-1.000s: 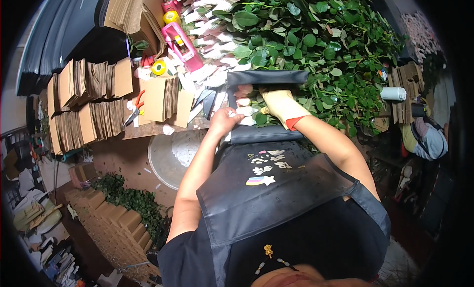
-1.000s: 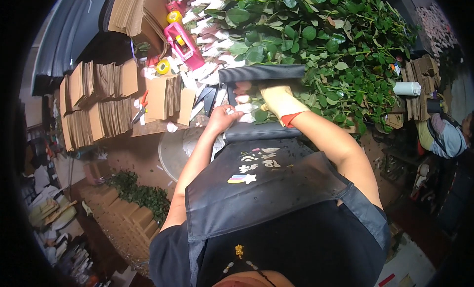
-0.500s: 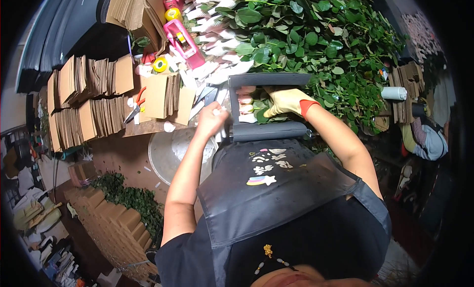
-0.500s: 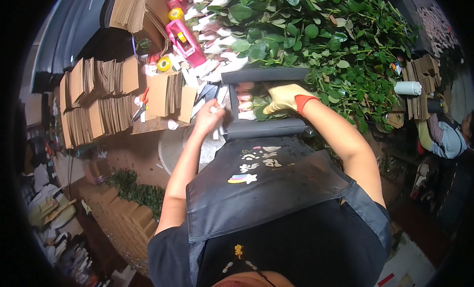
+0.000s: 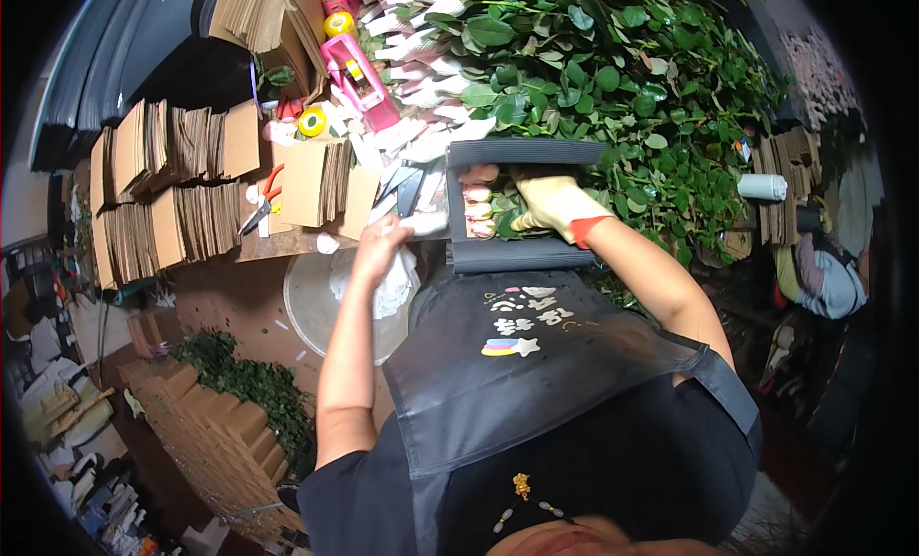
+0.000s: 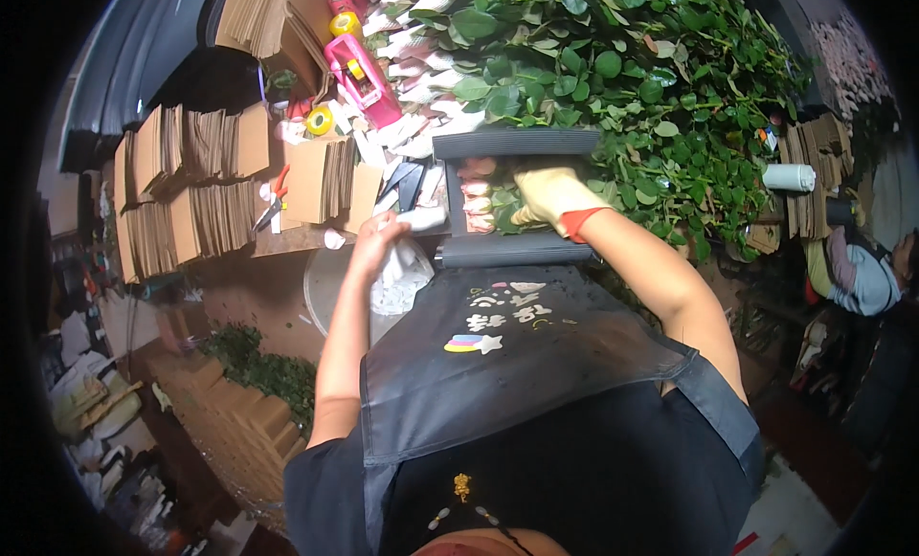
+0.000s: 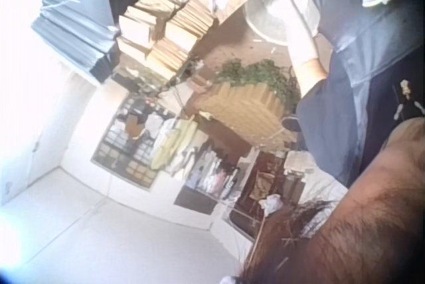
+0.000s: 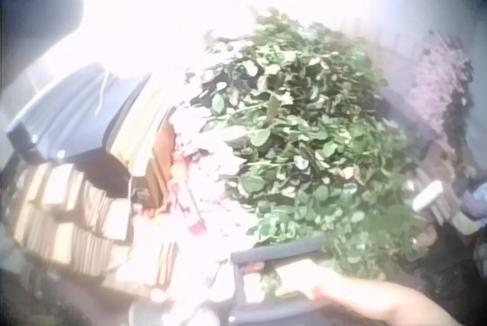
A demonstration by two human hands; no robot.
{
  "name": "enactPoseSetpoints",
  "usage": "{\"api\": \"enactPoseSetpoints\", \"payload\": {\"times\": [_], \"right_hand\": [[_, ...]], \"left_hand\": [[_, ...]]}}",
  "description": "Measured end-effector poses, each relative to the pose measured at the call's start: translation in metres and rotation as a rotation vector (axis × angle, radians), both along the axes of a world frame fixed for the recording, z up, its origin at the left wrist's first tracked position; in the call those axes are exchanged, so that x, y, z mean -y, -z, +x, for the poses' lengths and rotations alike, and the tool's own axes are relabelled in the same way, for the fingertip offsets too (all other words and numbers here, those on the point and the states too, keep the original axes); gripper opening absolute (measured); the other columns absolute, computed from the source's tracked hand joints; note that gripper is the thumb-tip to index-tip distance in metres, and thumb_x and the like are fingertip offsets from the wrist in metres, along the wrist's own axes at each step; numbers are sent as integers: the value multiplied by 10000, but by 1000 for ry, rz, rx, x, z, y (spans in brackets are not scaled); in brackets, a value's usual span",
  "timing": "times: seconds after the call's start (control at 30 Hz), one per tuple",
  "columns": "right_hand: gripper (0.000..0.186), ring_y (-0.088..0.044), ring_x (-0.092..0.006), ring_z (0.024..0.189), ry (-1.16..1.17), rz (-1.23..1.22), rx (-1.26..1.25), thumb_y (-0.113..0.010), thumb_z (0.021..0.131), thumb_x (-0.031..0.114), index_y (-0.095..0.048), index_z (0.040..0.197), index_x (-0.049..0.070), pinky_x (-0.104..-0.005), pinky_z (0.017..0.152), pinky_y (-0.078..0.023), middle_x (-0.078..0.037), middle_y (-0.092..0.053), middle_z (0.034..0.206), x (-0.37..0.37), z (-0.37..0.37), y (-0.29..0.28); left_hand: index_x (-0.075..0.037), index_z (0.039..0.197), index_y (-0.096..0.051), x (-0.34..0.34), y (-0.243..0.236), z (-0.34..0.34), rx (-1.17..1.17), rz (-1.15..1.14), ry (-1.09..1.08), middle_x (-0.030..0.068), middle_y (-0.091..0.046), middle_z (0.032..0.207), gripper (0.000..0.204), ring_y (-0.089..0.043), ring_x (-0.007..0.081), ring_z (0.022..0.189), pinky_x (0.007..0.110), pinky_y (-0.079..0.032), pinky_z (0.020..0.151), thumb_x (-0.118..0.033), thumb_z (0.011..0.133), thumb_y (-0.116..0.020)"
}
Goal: The person sorts long-stemmed roses from a pile, places them into a black rectangular package, and wraps the package with a piece of dark flexible material.
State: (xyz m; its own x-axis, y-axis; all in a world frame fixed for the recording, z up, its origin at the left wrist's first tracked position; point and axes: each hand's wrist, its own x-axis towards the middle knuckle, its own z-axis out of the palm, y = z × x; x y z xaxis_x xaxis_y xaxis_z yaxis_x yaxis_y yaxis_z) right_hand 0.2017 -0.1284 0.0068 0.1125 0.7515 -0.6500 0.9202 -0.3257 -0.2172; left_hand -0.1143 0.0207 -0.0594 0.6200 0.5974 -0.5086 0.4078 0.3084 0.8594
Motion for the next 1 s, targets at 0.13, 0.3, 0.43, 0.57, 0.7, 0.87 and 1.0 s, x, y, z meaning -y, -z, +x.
{"api": "enactPoseSetpoints", "payload": {"times": [0.13,0.3,0.43,0.57,0.7,0.87,1.0], "right_hand": [[602,-708,-345,1019,262,92,-204,-777,872,363,-604,1357,51,-419,897,-559,-207,-726,1143,12,0,-84],[283,-714,-362,934,-52,200,-174,-687,943,334,-758,1061,86,-444,845,-554,-158,-747,945,15,-27,-71],[218,-712,-352,764,-119,43,-83,-700,917,266,-769,932,60,-452,747,-548,-212,-728,833,-5,-43,-25],[237,-750,-327,889,-10,-164,-40,-688,896,222,-783,1034,55,-407,825,-574,-191,-768,969,-25,-56,-30],[226,-585,-147,619,852,-109,-457,-672,877,174,-719,749,-6,-329,601,-461,-92,-683,705,-18,-66,-33],[214,-600,-188,662,516,-68,-351,-663,866,180,-734,828,-19,-366,636,-474,-124,-680,730,-14,-57,-16],[224,-669,-279,733,322,-159,-325,-693,857,214,-748,878,-2,-427,704,-521,-186,-726,811,-20,-46,-26]], "left_hand": [[-79,884,-716,0,-15,-79,-723,358,529,130,-743,869,279,-712,261,873,391,-536,797,-354,837,-724],[-92,962,-747,23,9,-78,-737,704,633,139,-758,978,337,-701,351,961,472,-543,844,-409,847,-740],[-43,1143,-647,33,-5,10,-59,586,277,142,-692,1045,213,-699,283,969,395,-544,853,-148,961,-685],[-56,1328,-625,36,20,48,151,484,261,186,-543,1348,414,-563,339,1270,387,-459,1076,6,925,-552],[-79,1373,-626,38,42,57,98,545,349,226,-490,1412,532,-481,389,1357,423,-404,1153,38,867,-514],[-87,1374,-636,29,43,61,136,402,380,230,-460,1412,538,-434,389,1381,409,-357,1176,-65,838,-591],[-104,1299,-642,44,19,77,2,369,289,192,-472,1338,685,-442,379,1321,424,-383,1141,-355,718,-906]]}}
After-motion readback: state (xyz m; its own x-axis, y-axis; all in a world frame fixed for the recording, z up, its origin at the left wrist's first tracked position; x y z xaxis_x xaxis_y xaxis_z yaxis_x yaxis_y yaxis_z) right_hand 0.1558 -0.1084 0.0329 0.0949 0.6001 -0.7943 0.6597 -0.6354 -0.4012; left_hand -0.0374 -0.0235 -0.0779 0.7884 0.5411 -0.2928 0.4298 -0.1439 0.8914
